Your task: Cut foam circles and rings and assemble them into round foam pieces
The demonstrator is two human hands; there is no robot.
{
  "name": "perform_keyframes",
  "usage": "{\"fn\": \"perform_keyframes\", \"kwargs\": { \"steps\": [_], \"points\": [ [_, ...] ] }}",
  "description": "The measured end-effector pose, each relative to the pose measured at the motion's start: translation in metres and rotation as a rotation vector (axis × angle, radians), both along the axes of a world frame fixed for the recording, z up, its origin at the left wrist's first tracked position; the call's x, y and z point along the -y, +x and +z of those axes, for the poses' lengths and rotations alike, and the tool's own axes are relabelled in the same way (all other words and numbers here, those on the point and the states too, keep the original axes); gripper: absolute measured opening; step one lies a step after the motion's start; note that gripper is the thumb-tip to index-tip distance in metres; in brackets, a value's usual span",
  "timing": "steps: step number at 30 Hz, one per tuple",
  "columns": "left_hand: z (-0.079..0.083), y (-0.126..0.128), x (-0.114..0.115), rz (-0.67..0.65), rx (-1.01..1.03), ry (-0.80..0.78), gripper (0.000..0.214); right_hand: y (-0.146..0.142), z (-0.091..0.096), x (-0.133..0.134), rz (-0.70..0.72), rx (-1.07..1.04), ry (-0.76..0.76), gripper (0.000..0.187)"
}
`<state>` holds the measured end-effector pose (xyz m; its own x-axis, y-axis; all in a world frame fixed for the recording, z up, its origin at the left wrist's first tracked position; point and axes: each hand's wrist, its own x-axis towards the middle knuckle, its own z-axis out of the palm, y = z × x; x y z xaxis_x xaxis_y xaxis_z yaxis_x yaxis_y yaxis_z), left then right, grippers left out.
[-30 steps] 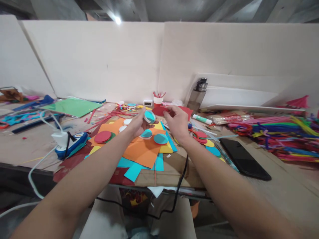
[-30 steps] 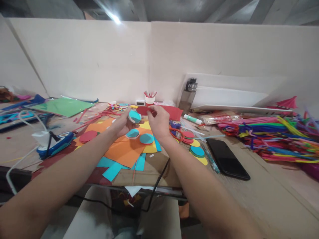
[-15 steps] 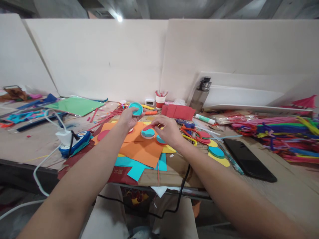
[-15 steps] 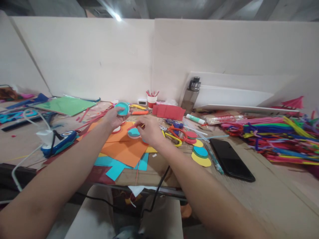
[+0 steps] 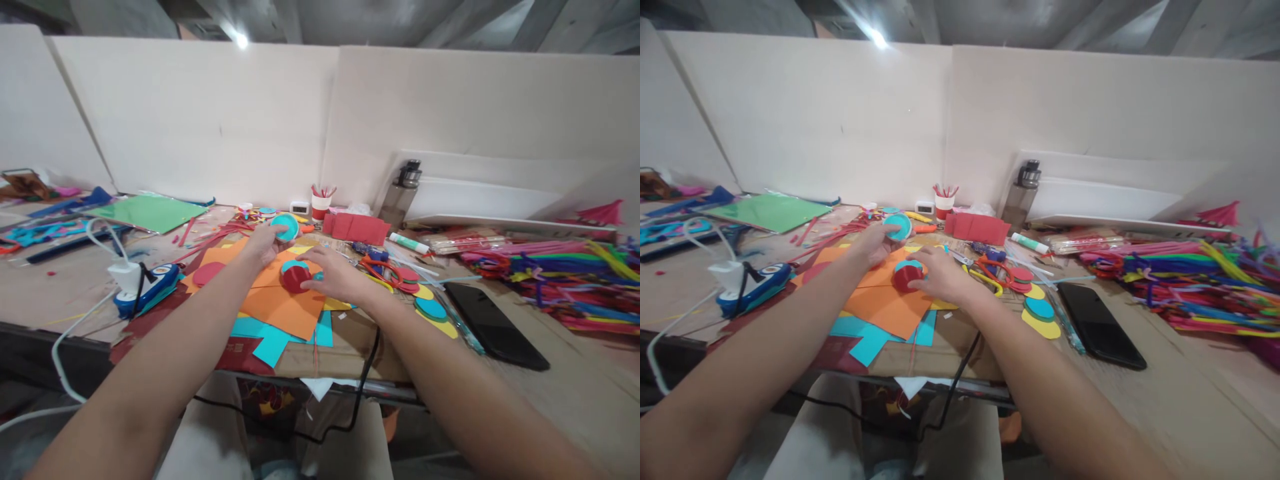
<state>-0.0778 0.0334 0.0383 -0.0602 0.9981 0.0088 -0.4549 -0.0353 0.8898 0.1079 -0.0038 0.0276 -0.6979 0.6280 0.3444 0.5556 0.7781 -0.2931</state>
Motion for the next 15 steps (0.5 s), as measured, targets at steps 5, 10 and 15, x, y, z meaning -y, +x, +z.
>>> {"fn": "perform_keyframes", "kwargs": {
  "steps": [5, 10, 15],
  "points": [
    [0.0, 0.002, 0.002, -0.029, 0.026, 0.03, 0.034, -0.01, -0.009, 0.008, -0.1, 0.183, 0.071, 0.064],
    [0.007, -0.005, 0.002, -0.067, 0.166, 0.056, 0.031, -0.014, -0.011, 0.012, -0.084, 0.244, 0.173, 0.045],
    [0.009, -0.007, 0.002, -0.149, 0.255, 0.007, 0.028, -0.009, -0.002, 0.009, -0.2, 0.086, 0.161, 0.05]
  ]
}}
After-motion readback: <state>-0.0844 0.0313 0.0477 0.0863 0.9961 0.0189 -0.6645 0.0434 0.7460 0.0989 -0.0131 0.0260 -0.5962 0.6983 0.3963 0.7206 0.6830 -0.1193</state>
